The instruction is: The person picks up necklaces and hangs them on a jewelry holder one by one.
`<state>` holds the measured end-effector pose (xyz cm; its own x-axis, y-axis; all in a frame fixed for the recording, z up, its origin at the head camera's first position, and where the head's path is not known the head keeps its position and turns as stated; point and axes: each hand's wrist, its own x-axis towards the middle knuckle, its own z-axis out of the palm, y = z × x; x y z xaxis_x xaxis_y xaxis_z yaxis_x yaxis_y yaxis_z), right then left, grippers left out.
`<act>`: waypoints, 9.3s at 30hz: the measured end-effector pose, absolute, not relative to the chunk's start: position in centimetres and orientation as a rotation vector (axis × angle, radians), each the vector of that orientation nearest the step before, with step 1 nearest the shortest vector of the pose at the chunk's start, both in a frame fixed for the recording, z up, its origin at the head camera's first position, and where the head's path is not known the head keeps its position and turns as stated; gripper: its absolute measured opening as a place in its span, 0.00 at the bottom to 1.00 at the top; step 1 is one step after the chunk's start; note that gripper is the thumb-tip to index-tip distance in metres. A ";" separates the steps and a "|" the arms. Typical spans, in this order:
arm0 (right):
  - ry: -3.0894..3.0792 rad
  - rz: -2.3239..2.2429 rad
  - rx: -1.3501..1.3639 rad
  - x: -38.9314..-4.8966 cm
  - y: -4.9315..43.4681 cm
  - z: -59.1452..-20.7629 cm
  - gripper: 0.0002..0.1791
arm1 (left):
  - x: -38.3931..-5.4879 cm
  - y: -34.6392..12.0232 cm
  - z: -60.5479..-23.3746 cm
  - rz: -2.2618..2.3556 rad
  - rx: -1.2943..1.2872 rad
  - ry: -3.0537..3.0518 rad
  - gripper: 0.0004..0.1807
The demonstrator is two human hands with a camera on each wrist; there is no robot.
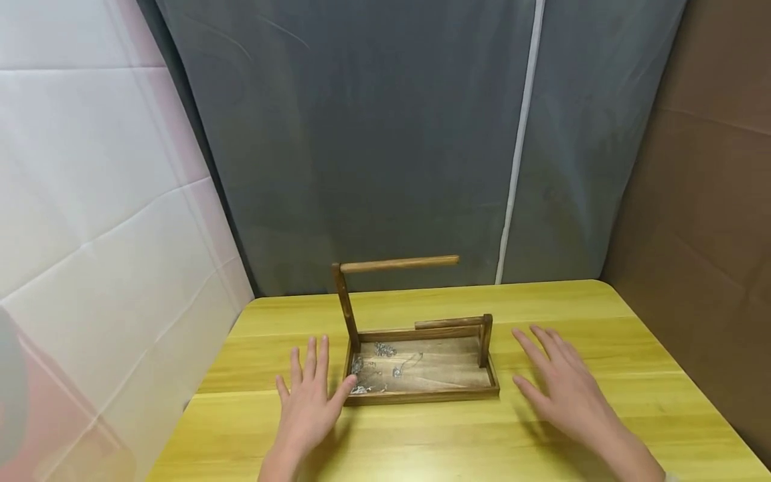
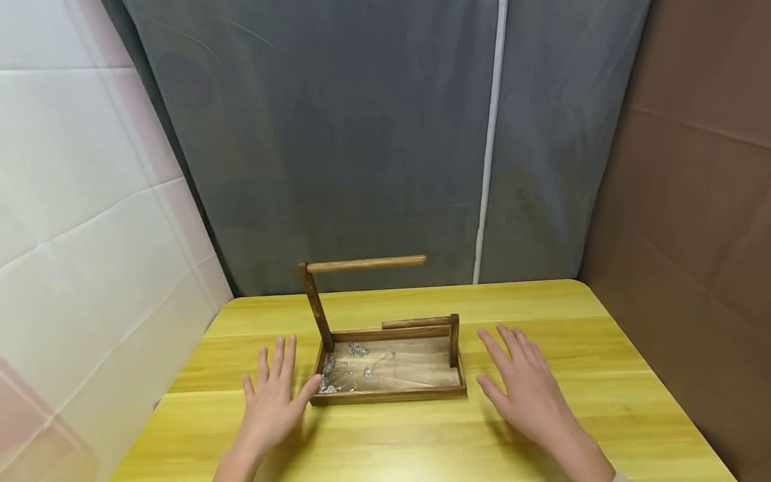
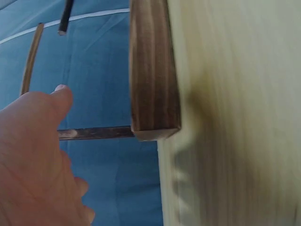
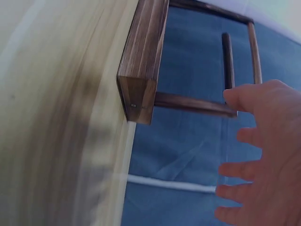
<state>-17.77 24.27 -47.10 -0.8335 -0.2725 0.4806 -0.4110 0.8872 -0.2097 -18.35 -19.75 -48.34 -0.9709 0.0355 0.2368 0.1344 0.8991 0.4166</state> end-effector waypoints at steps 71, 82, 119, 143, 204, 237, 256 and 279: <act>-2.844 1.323 0.167 -30.9 10.3 -52.5 0.03 | -21.2 -17.8 -51.2 -0.832 -0.406 -3.023 0.61; -2.841 1.296 0.217 -30.8 9.4 -52.5 0.05 | -20.8 -18.1 -51.0 -0.839 -0.355 -3.048 0.61; -2.590 2.074 0.366 -31.6 8.7 -53.1 0.09 | -21.1 -18.1 -51.3 -0.895 -0.341 -3.018 0.59; -2.417 2.424 0.226 -31.9 10.9 -52.5 0.10 | -21.8 -16.8 -51.2 -0.856 -0.354 -3.047 0.60; -2.307 2.199 0.768 -24.8 16.5 -38.9 0.19 | -21.6 -15.7 -51.2 -0.799 -0.393 -3.030 0.61; -2.346 2.156 0.328 -32.2 18.3 -30.2 0.21 | -21.3 -15.6 -50.6 -0.770 -0.412 -3.043 0.63; -2.209 2.199 0.408 -27.8 15.8 -32.8 0.20 | -21.3 -16.0 -50.8 -0.753 -0.410 -3.054 0.63; -1.983 2.446 0.402 -25.1 13.0 -35.7 0.21 | -21.2 -16.5 -50.9 -0.754 -0.407 -3.049 0.63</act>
<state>-25.14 12.95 -35.66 -0.9674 -0.1835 0.1748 -0.1330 -0.2195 -0.9665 -21.19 -16.48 -50.94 -0.9666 0.2536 0.0361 0.2411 0.8535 0.4619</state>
